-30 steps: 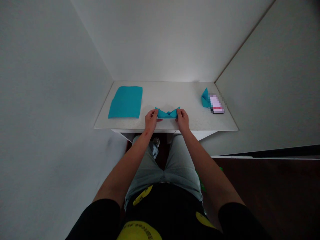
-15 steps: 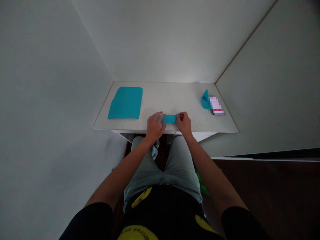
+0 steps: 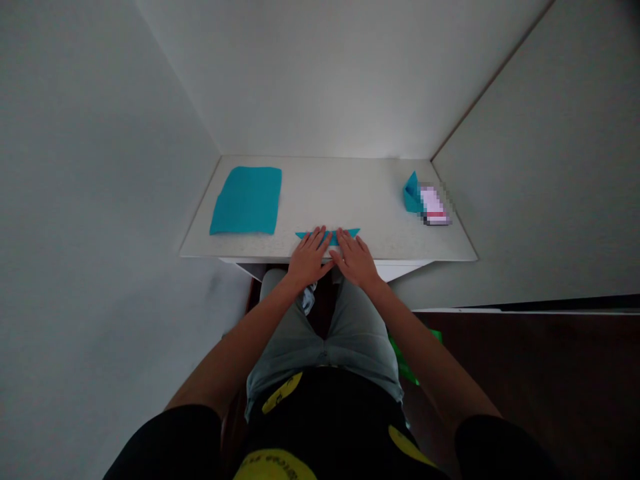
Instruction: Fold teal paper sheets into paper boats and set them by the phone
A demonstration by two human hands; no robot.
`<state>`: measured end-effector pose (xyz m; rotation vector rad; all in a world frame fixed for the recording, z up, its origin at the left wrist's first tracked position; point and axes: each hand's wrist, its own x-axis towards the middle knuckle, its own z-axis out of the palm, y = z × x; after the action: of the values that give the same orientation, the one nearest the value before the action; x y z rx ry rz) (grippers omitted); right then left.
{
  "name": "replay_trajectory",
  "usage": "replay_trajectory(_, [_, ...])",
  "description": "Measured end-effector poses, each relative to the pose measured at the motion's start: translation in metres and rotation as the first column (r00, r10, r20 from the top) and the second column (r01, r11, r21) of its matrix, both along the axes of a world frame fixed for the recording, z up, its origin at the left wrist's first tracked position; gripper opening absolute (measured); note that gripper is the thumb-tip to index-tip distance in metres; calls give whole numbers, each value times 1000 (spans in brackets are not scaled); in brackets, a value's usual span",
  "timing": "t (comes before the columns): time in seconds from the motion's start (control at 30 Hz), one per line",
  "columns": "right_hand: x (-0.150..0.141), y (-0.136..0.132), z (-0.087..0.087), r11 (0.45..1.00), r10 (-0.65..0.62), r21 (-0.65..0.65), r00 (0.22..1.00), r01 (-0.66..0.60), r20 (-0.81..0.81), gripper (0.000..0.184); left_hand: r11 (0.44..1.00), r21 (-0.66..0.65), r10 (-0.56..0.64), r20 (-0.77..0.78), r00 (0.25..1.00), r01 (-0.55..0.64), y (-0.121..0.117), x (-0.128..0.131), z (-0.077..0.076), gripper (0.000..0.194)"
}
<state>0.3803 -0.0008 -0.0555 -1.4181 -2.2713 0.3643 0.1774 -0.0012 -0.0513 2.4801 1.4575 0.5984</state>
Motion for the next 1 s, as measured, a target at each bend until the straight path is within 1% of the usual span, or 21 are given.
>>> replay_trajectory(0.1, [22,7,-3,1000,-27,2,999,27,19,69,999,-4,38,27,999,-37,3,-22,0,75])
replay_trajectory(0.2, [46,19,-5,998,-69,-6,997,70,24,64,995,-50,86,41,995,-83,11,-44,1,64])
replay_trajectory(0.27, [58,29,-5,996,-89,-13,996,89,6,62,991,-72,116,45,992,-113,17,-52,2,60])
replay_trajectory(0.37, [64,40,-2,997,-74,12,994,75,-83,67,984,-53,176,76,982,-172,23,-55,3,58])
replay_trajectory(0.43, [63,43,3,997,-62,43,989,69,-136,68,982,-35,187,129,974,-184,27,-54,4,52])
replay_trajectory(0.47, [61,44,6,996,-65,54,987,74,-146,65,984,-30,178,162,971,-175,28,-54,3,49])
replay_trajectory(0.53, [59,43,12,996,-59,55,988,67,-141,52,991,-17,134,234,963,-134,31,-55,2,39])
replay_trajectory(0.57, [58,42,15,998,-36,48,989,43,-142,44,994,-9,109,270,957,-111,33,-55,2,34])
replay_trajectory(0.63, [58,41,18,999,50,25,981,-46,-186,30,998,7,63,333,941,-70,35,-56,1,24])
replay_trajectory(0.7, [61,39,20,992,121,-11,955,-129,-270,23,999,19,38,387,921,-49,38,-56,0,17])
replay_trajectory(0.8, [67,33,22,980,128,-95,922,-174,-366,26,998,31,35,445,895,-54,43,-53,1,11])
replay_trajectory(0.87, [72,26,26,966,132,-159,917,-204,-376,31,998,31,34,462,886,-55,48,-50,1,9])
replay_trajectory(0.93, [78,19,31,941,178,-216,924,-260,-338,28,998,34,28,462,887,-50,52,-46,-1,12])
replay_trajectory(1.0, [88,14,36,930,213,-243,942,-277,-258,23,997,54,30,449,893,-60,54,-44,-3,30])
